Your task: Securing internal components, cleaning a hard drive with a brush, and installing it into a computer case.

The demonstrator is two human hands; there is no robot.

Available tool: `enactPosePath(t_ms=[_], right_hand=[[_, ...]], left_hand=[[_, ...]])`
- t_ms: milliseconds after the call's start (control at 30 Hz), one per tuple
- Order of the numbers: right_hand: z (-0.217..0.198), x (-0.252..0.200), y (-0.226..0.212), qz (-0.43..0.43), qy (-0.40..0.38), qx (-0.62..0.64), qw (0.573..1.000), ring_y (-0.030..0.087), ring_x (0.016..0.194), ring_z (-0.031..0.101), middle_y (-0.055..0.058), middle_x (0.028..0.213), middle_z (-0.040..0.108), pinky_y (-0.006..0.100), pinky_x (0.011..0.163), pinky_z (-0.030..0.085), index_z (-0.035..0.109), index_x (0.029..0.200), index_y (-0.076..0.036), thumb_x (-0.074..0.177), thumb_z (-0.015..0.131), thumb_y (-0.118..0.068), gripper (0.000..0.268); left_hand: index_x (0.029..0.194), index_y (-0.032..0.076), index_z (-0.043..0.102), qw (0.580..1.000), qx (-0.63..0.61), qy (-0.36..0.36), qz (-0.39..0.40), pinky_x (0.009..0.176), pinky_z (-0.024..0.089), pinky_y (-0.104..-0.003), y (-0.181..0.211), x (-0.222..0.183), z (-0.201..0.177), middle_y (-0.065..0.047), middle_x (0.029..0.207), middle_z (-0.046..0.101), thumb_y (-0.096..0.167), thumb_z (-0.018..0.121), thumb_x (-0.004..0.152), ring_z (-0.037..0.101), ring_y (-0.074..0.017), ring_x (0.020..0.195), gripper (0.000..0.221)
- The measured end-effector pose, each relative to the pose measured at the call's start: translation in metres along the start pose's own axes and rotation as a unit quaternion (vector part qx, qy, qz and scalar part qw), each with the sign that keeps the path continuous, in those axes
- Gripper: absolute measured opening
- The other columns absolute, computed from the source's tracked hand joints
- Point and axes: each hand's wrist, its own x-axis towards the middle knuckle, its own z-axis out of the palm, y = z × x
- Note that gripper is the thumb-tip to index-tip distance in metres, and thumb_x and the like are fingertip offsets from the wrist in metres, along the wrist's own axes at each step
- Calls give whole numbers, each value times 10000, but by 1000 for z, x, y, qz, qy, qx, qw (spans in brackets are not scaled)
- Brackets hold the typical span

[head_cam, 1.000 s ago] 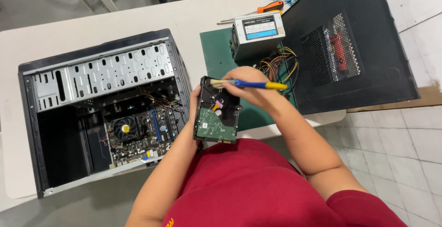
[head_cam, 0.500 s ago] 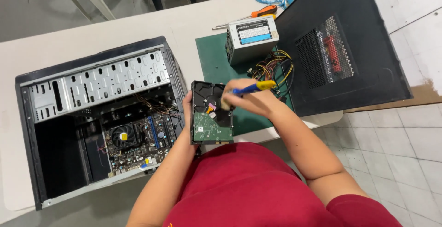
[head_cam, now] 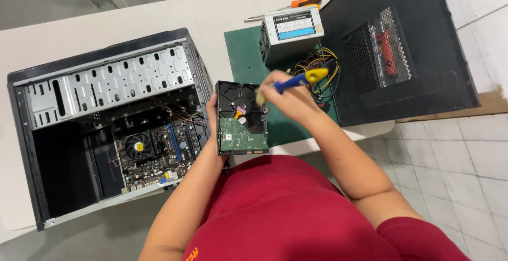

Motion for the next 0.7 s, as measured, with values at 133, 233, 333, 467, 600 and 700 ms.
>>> enactPosePath(t_ms=[133, 233, 333, 467, 600, 700], right_hand=[[-1, -12, -4, -40, 27, 12, 999, 337, 990, 717, 143, 911, 720, 437, 919, 539, 710, 1064, -144, 998, 631, -296, 184], [1, -32, -21, -12, -84, 7, 996, 386, 1012, 714, 212, 917, 725, 472, 949, 537, 708, 1009, -126, 919, 650, -314, 216], [11, -28, -9, -14, -146, 93, 985, 210, 863, 727, 68, 769, 724, 354, 874, 562, 753, 937, -169, 847, 727, -314, 172], [1, -12, -4, -19, -42, 26, 999, 324, 838, 697, 160, 746, 665, 402, 822, 538, 738, 986, -142, 935, 659, -297, 181], [10, -22, 1, -30, -55, 9, 998, 352, 860, 699, 207, 797, 680, 428, 836, 538, 692, 1013, -94, 937, 633, -265, 196], [3, -44, -41, -23, -149, 15, 988, 325, 850, 730, 171, 795, 737, 427, 860, 560, 722, 958, -126, 863, 655, -310, 217]], left_hand=[[1414, 152, 610, 998, -59, -15, 13, 1056, 510, -501, -8, 8, -15, -145, 1404, 628, 659, 590, 845, 643, -334, 1215, 762], [1405, 156, 622, 997, -72, -16, 15, 1044, 533, -475, -10, 33, -54, -121, 1391, 641, 642, 605, 852, 652, -320, 1211, 736], [1357, 112, 653, 994, -90, -51, -16, 1022, 541, -517, -8, 35, -55, -203, 1323, 664, 673, 601, 838, 666, -394, 1156, 765], [1342, 161, 665, 999, -42, -27, 10, 1004, 540, -438, -3, 12, -21, -100, 1293, 696, 672, 609, 838, 676, -295, 1148, 719], [1344, 162, 660, 998, -34, -55, -6, 949, 562, -397, 1, 14, -21, -87, 1276, 705, 688, 593, 835, 694, -261, 1098, 736], [1359, 97, 646, 991, -83, -100, -39, 909, 579, -449, -8, 35, -59, -186, 1299, 681, 673, 573, 857, 694, -331, 1081, 767]])
